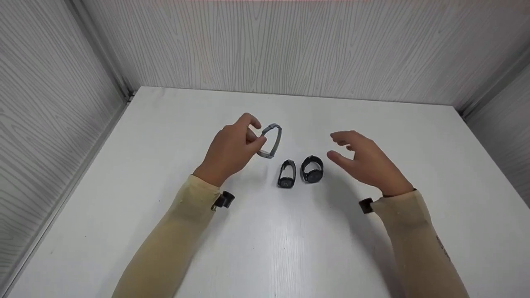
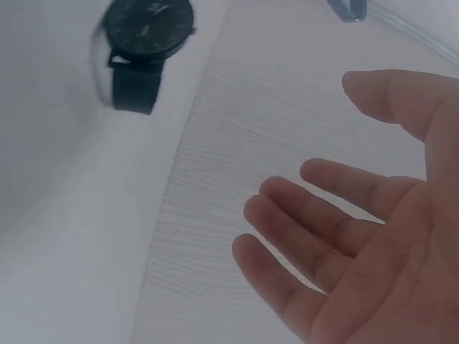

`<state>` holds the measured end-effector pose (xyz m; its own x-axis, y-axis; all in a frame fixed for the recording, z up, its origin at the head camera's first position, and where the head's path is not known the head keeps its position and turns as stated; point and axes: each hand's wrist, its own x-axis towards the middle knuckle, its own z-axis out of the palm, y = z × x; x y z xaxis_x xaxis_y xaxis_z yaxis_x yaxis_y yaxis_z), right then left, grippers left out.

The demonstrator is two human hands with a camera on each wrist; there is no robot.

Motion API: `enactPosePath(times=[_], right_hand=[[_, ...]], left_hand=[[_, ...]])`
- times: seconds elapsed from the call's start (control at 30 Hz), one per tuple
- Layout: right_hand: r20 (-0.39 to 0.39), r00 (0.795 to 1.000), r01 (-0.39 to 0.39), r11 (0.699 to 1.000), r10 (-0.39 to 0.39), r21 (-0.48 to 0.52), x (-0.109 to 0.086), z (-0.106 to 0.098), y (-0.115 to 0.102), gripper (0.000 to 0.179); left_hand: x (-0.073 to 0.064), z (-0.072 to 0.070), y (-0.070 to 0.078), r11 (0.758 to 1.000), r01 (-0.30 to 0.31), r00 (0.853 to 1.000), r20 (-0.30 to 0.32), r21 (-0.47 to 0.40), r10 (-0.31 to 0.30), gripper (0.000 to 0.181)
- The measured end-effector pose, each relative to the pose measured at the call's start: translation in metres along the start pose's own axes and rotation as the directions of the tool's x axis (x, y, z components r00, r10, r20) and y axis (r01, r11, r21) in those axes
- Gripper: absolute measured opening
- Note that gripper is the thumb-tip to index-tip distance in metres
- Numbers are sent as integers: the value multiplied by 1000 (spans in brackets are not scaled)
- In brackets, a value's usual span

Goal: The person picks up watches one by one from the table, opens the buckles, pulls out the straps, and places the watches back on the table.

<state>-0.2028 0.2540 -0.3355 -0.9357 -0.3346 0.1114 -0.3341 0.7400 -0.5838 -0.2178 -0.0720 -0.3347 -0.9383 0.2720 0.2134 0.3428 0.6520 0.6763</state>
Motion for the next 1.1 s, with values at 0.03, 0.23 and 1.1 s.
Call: enactPosePath(times=[0.03, 0.23, 1.1], right_hand=[[-25, 999, 32, 999, -31, 41, 2, -2, -6, 47], [-118, 982, 189, 858, -150, 477, 10, -1, -40, 33], [-195, 928, 366, 880, -318, 303, 10, 15, -59, 9]], left_hand=[[0, 0, 2, 1000, -13, 1000, -6, -7, 13, 34], [-4, -2, 16, 992, -120, 992, -36, 25, 121, 39], [-25, -12, 66, 946, -309, 949, 104, 101, 299, 29]])
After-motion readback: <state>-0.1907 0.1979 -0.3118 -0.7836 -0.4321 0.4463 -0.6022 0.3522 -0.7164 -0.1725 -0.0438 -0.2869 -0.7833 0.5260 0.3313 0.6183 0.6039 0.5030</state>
